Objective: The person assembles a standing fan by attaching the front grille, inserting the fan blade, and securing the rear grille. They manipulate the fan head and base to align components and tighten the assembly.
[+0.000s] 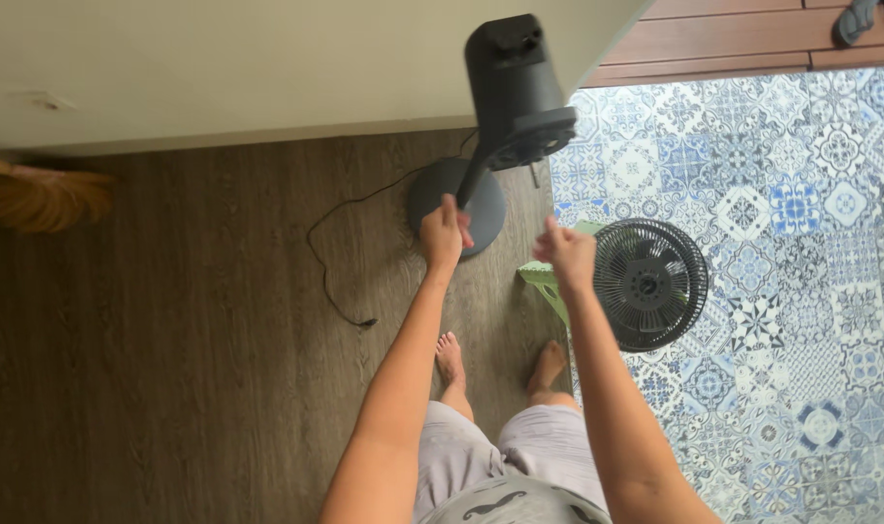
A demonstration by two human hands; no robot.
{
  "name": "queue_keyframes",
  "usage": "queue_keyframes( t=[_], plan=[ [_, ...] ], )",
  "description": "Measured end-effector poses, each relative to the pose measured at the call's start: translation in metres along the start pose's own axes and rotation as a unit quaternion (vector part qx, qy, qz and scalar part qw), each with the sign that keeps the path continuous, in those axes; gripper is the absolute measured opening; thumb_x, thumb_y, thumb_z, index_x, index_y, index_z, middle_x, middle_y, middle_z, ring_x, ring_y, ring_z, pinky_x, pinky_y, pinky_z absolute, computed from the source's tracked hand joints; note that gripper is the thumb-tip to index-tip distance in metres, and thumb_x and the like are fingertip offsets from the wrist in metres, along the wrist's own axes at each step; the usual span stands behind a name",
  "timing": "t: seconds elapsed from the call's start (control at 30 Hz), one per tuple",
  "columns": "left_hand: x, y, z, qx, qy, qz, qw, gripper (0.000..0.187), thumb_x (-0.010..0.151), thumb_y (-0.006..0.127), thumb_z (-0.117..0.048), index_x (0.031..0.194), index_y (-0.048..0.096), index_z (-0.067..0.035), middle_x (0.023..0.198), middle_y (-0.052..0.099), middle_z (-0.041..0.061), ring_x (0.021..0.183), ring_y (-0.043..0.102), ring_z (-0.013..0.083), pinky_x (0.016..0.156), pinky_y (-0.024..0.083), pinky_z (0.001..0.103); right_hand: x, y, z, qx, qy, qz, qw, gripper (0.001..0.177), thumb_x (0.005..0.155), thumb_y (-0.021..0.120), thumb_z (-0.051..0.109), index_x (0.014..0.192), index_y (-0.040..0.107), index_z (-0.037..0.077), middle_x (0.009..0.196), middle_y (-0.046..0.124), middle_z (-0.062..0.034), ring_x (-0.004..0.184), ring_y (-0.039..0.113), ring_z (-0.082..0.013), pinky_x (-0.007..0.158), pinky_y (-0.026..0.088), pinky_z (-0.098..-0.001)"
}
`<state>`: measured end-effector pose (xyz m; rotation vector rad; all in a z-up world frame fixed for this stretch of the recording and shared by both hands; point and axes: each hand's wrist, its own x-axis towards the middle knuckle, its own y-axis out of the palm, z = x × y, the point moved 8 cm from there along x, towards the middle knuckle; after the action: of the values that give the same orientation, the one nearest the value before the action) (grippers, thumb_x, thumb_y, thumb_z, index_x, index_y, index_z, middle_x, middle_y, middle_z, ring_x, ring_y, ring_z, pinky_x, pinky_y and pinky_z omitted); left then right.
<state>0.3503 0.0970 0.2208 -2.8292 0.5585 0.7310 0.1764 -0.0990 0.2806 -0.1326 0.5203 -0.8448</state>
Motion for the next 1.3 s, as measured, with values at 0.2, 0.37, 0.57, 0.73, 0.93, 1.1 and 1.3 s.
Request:
queue_keyframes(
  t=[0.2, 0.37, 0.57, 0.73, 0.93, 1.1, 1.3],
  plan=[
    [-0.014, 0.023, -0.044, -0.038, 0.29, 0.039, 0.955, 0.039, 0.094, 0.067, -0.014, 0.127, 0.062, 0.005, 0.102, 0.069, 0.017, 0.083, 0.071, 0.0217, 0.068, 0.058, 0.03, -0.026, -0.022, 0.014, 0.006, -0.017, -0.064, 0.998, 0.026, 0.1, 0.071, 0.022, 0.103, 0.076, -0.003, 0.086, 0.078, -0.0108, 0.072, 0.072, -0.0131, 0.067, 0.056, -0.0286],
    [-0.027, 0.016, -0.084, -0.082, 0.18, -0.046, 0.979, 0.035, 0.106, 0.058, -0.015, 0.137, 0.059, 0.001, 0.124, 0.069, 0.022, 0.101, 0.07, 0.0275, 0.086, 0.055, 0.035, -0.013, -0.036, 0.066, -0.017, -0.179, -0.043, 0.983, 0.033, 0.098, 0.069, 0.016, 0.128, 0.066, 0.002, 0.113, 0.077, -0.009, 0.099, 0.072, -0.0156, 0.087, 0.057, -0.0295],
    [-0.084, 0.035, -0.206, 0.208, 0.463, -0.021, 0.862, 0.082, 0.085, 0.075, -0.006, 0.156, 0.036, -0.001, 0.161, 0.034, 0.028, 0.145, 0.041, 0.0435, 0.116, 0.04, 0.046, 0.048, -0.02, 0.141, -0.065, -0.354, -0.002, 0.933, 0.044, 0.089, 0.081, 0.018, 0.126, 0.063, 0.001, 0.116, 0.072, -0.0153, 0.104, 0.07, -0.0264, 0.088, 0.054, -0.0343],
    [-0.067, 0.044, -0.193, 0.183, 0.46, -0.029, 0.868, 0.074, 0.093, 0.073, -0.007, 0.158, 0.039, -0.006, 0.166, 0.037, 0.021, 0.149, 0.045, 0.0379, 0.119, 0.044, 0.043, 0.071, -0.001, 0.136, -0.074, -0.346, 0.013, 0.935, 0.038, 0.084, 0.084, 0.02, 0.116, 0.071, 0.004, 0.101, 0.076, -0.0103, 0.095, 0.073, -0.0208, 0.086, 0.057, -0.0315],
    [-0.061, 0.044, -0.184, 0.165, 0.501, -0.097, 0.844, 0.059, 0.096, 0.076, -0.012, 0.149, 0.051, -0.002, 0.156, 0.05, 0.021, 0.143, 0.054, 0.0355, 0.117, 0.047, 0.042, 0.071, -0.003, 0.122, 0.097, -0.338, 0.03, 0.936, 0.029, 0.093, 0.074, 0.009, 0.12, 0.069, 0.003, 0.108, 0.075, -0.0033, 0.1, 0.069, -0.0126, 0.091, 0.054, -0.0291],
    [-0.057, 0.043, -0.179, 0.14, 0.535, -0.151, 0.82, 0.048, 0.098, 0.076, -0.013, 0.141, 0.059, 0.0, 0.147, 0.061, 0.019, 0.136, 0.063, 0.0341, 0.112, 0.054, 0.04, 0.074, 0.014, 0.109, 0.15, -0.371, 0.041, 0.916, 0.028, 0.091, 0.08, 0.005, 0.112, 0.062, 0.004, 0.109, 0.072, -0.0039, 0.104, 0.067, -0.013, 0.096, 0.054, -0.0314],
    [-0.052, 0.043, -0.171, 0.109, 0.595, -0.197, 0.772, 0.041, 0.098, 0.076, -0.012, 0.134, 0.064, 0.003, 0.137, 0.068, 0.019, 0.13, 0.067, 0.0322, 0.111, 0.053, 0.039, 0.086, 0.024, 0.095, 0.199, -0.443, 0.113, 0.867, 0.052, 0.087, 0.087, 0.002, 0.121, 0.047, 0.007, 0.119, 0.067, -0.0067, 0.115, 0.066, -0.0155, 0.102, 0.053, -0.033]
  ],
)
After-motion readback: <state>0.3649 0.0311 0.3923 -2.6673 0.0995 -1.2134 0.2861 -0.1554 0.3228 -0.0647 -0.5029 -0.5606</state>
